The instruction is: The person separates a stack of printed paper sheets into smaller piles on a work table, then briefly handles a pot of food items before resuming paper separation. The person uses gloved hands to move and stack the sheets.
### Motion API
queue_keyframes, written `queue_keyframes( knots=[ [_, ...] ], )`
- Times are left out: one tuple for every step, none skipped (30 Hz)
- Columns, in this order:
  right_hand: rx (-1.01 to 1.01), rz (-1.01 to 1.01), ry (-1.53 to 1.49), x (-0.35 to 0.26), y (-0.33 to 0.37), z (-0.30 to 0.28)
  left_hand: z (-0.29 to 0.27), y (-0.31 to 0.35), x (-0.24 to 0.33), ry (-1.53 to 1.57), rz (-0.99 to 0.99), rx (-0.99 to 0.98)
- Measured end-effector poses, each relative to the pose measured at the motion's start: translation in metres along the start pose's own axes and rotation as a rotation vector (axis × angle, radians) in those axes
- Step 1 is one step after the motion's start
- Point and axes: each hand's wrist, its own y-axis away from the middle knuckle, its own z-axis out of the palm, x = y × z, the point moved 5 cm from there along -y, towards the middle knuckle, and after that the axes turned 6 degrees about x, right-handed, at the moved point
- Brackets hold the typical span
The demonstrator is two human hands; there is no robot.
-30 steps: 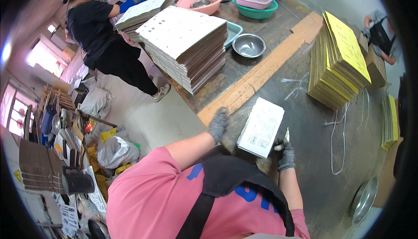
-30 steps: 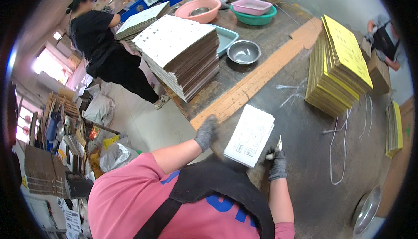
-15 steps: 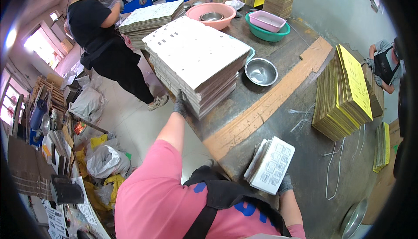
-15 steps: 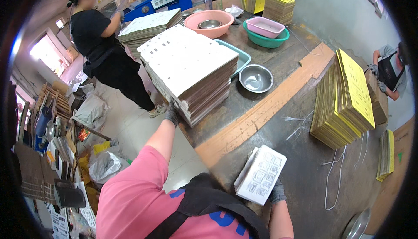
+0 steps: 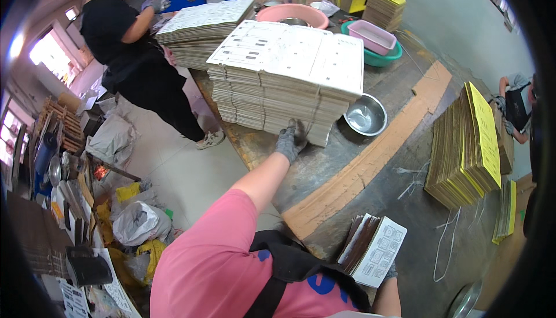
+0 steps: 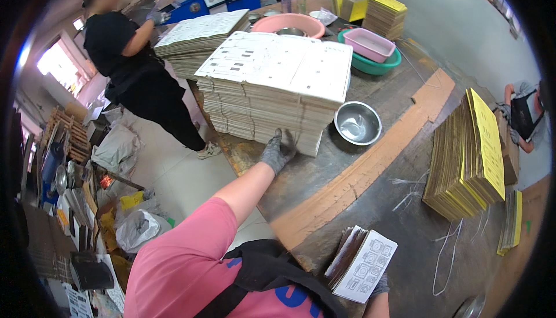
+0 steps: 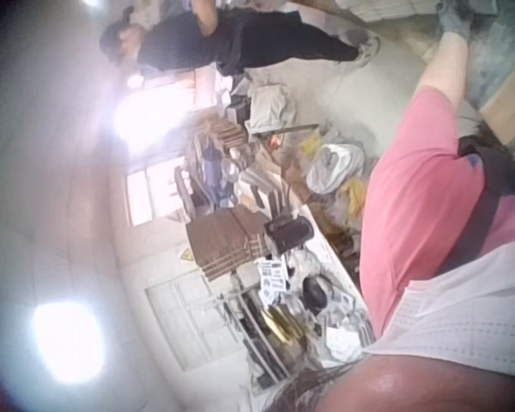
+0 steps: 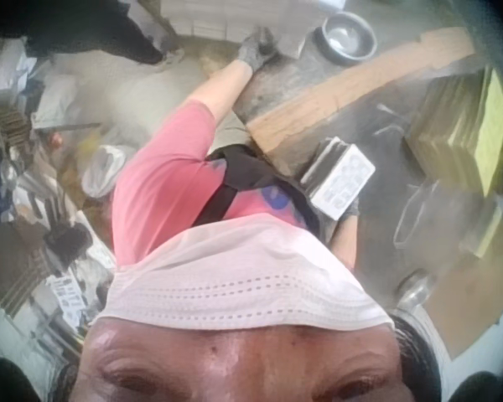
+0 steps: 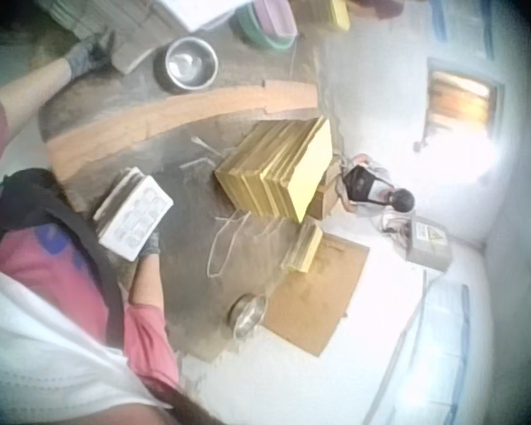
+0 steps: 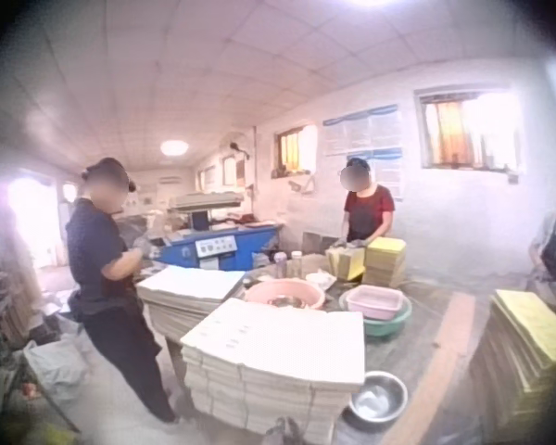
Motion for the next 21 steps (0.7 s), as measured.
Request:
queue_keyframes(
  knots=[
    [0.005, 0.000, -0.003, 0.000, 0.001, 0.001, 0.014, 0.001, -0.004, -0.068, 0.057, -0.027],
    [0.010, 0.001, -0.008, 0.000, 0.003, 0.000, 0.029, 0.000, -0.010, -0.062, 0.047, -0.016],
    [0.017, 0.000, -0.010, -0.001, 0.004, 0.000, 0.040, -0.001, -0.014, -0.093, 0.063, -0.029],
    [0.022, -0.002, -0.012, -0.002, 0.005, -0.001, 0.050, -0.001, -0.019, -0.123, 0.094, -0.049],
    [0.028, -0.001, -0.015, -0.002, 0.005, -0.002, 0.056, 0.001, -0.023, -0.141, 0.149, -0.103],
    [0.033, -0.004, -0.021, -0.003, 0.005, -0.002, 0.058, 0.002, -0.033, -0.222, 0.111, -0.090],
    [0.036, -0.005, -0.027, -0.003, 0.006, -0.003, 0.059, 0.002, -0.041, -0.289, 0.096, -0.109],
    [0.035, -0.010, -0.031, -0.004, 0.005, -0.003, 0.058, 0.003, -0.046, -0.353, 0.086, -0.125],
    [0.036, -0.009, -0.035, -0.003, 0.006, -0.004, 0.050, 0.007, -0.054, -0.411, 0.077, -0.138],
    [0.033, -0.013, -0.036, -0.004, 0.006, -0.004, 0.046, 0.010, -0.061, -0.466, 0.072, -0.155],
    [0.025, -0.019, -0.037, -0.004, 0.006, -0.003, 0.042, 0.011, -0.066, -0.522, 0.071, -0.175],
    [0.020, -0.020, -0.040, -0.005, 0.007, -0.003, 0.036, 0.012, -0.072, -0.578, 0.073, -0.193],
    [0.013, -0.022, -0.043, -0.004, 0.008, -0.002, 0.016, 0.029, -0.093, -0.498, 0.135, -0.300],
    [0.005, -0.024, -0.045, -0.004, 0.009, -0.001, -0.014, 0.059, -0.117, -0.874, 0.334, -0.535],
    [-0.008, -0.022, -0.050, -0.002, 0.009, 0.000, -0.042, 0.092, -0.144, -1.652, 0.911, -0.704],
    [-0.017, -0.020, -0.057, 0.001, 0.008, 0.002, -0.072, 0.124, -0.166, -1.875, 1.415, -0.761],
    [-0.032, -0.014, -0.065, 0.004, 0.007, 0.003, -0.111, 0.155, -0.206, -2.464, 2.076, -0.724],
    [-0.048, -0.011, -0.078, 0.009, 0.004, 0.006, -0.131, 0.151, -0.229, -2.847, 2.536, -0.625],
    [-0.067, -0.005, -0.089, 0.014, -0.001, 0.010, -0.146, 0.154, -0.244, -2.976, 3.039, -0.279],
    [-0.066, -0.025, -0.069, 0.019, -0.008, 0.014, -0.148, 0.154, -0.250, -2.938, 3.256, -0.031],
    [-0.107, -0.053, -0.055, 0.024, -0.015, 0.020, -0.143, 0.153, -0.250, -2.870, 3.465, 0.251]
  ],
)
